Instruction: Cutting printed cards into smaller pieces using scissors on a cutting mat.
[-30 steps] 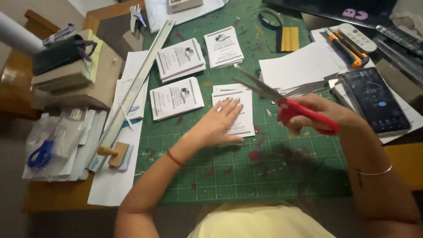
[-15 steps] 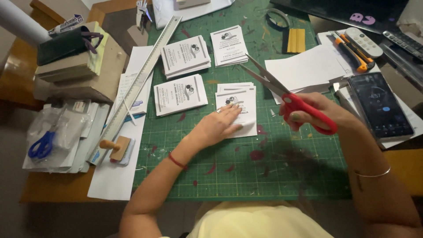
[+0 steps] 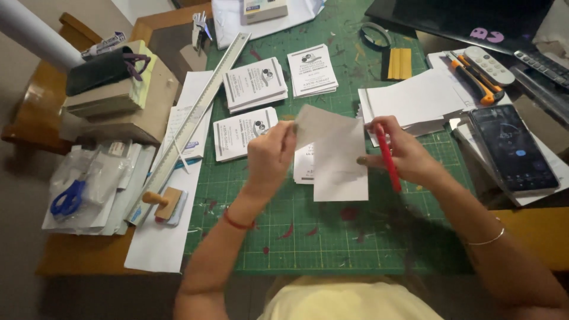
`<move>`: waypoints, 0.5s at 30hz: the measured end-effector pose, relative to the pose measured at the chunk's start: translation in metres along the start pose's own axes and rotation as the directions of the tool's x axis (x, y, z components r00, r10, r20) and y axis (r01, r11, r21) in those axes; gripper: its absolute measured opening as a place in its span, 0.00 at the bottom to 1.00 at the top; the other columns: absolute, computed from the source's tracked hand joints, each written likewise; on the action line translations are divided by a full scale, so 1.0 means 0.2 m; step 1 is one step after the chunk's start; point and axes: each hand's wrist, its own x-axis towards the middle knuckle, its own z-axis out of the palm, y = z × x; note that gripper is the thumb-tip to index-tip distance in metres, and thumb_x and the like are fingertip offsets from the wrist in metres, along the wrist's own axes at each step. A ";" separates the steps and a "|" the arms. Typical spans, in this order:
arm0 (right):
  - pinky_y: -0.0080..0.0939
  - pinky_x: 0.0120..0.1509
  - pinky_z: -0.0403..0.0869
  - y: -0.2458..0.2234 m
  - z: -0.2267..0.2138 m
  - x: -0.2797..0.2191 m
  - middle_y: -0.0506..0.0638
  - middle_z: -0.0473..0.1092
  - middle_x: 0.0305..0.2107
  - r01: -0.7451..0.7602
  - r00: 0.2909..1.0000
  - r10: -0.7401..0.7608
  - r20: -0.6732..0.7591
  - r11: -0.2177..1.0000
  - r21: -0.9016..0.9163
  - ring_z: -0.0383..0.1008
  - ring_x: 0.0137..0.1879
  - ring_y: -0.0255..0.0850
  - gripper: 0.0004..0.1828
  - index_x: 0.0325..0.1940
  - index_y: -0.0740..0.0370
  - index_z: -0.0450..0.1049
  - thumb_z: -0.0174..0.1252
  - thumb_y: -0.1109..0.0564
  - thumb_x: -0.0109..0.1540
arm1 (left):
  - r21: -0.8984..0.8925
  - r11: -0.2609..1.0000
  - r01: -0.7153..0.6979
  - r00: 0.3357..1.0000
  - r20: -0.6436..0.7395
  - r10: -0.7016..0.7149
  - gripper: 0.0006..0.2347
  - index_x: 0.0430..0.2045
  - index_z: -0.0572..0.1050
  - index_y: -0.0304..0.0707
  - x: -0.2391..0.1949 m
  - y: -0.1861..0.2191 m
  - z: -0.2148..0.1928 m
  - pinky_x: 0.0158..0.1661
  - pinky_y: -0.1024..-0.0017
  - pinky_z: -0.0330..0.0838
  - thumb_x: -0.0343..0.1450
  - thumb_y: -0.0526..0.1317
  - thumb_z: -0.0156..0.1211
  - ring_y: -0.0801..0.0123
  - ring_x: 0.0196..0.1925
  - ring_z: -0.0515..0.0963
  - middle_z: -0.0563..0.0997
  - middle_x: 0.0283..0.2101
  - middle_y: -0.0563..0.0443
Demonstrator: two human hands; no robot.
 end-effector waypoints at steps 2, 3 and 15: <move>0.61 0.56 0.79 0.08 0.02 0.03 0.64 0.74 0.52 0.017 1.000 -0.017 0.001 0.996 0.091 0.81 0.52 0.64 0.38 0.68 0.54 0.64 0.76 0.54 0.58 | -0.184 0.978 0.098 0.995 -0.012 -0.102 0.09 0.44 0.81 0.48 0.00 0.00 -0.04 0.30 0.64 0.78 0.82 0.44 0.52 0.58 0.26 0.84 0.80 0.24 0.53; 0.57 0.54 0.80 0.12 0.03 0.05 0.62 0.76 0.45 0.030 0.999 -0.032 0.006 0.983 0.181 0.82 0.48 0.59 0.35 0.66 0.55 0.66 0.75 0.56 0.59 | -0.363 0.912 0.193 0.978 -0.002 -0.208 0.11 0.43 0.81 0.44 0.00 0.00 -0.06 0.32 0.67 0.80 0.83 0.45 0.50 0.61 0.27 0.85 0.84 0.27 0.50; 0.51 0.47 0.80 0.01 0.06 -0.01 0.59 0.79 0.33 0.149 0.985 -0.172 -0.002 0.851 0.503 0.81 0.36 0.51 0.21 0.55 0.61 0.77 0.71 0.56 0.59 | -0.054 0.996 0.075 0.994 -0.077 -0.079 0.27 0.69 0.64 0.36 -0.01 -0.09 0.08 0.74 0.44 0.63 0.75 0.39 0.67 0.39 0.76 0.67 0.66 0.75 0.32</move>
